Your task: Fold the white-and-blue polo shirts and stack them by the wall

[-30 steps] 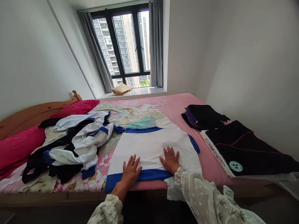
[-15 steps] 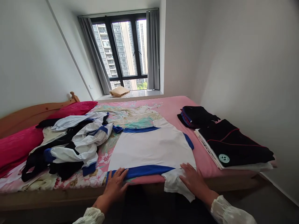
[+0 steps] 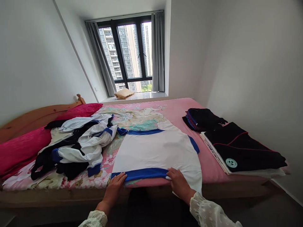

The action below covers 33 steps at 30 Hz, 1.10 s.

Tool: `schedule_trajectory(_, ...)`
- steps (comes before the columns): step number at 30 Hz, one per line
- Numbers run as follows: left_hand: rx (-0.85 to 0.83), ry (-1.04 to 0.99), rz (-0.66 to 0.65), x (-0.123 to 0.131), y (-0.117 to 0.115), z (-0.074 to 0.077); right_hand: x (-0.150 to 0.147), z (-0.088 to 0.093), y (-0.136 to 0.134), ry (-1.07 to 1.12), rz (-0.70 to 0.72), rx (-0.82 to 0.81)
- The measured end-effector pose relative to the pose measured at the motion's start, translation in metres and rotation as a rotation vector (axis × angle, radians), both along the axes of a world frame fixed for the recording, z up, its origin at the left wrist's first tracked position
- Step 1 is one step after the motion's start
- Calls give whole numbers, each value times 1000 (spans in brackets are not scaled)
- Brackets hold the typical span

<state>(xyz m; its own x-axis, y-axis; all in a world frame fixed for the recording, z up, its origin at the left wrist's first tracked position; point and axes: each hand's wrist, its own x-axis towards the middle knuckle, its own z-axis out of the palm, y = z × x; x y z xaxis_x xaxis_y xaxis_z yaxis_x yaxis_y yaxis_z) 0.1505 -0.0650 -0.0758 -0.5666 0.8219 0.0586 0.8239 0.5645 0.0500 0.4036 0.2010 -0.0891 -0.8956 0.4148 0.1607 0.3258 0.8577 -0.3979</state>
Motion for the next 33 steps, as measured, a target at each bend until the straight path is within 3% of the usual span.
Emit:
schedule_trajectory(5, -49, 88, 92, -5, 2, 16, -1, 24, -1, -53, -55, 46)
schedule_trajectory(10, -81, 56, 24, -21, -17, 23, -1, 34, 5, -193, -73, 44)
schedule_trajectory(15, -102, 82, 7, -30, -42, 8, 14, 32, 6, -212, -85, 44)
schedule_trajectory(21, 28, 174, -78, -38, -49, -11, 28, 25, 7, -190, -135, 51)
schedule_trajectory(33, 107, 280, -154, -55, -69, -19, 62, 7, -11, -175, 29, -106)
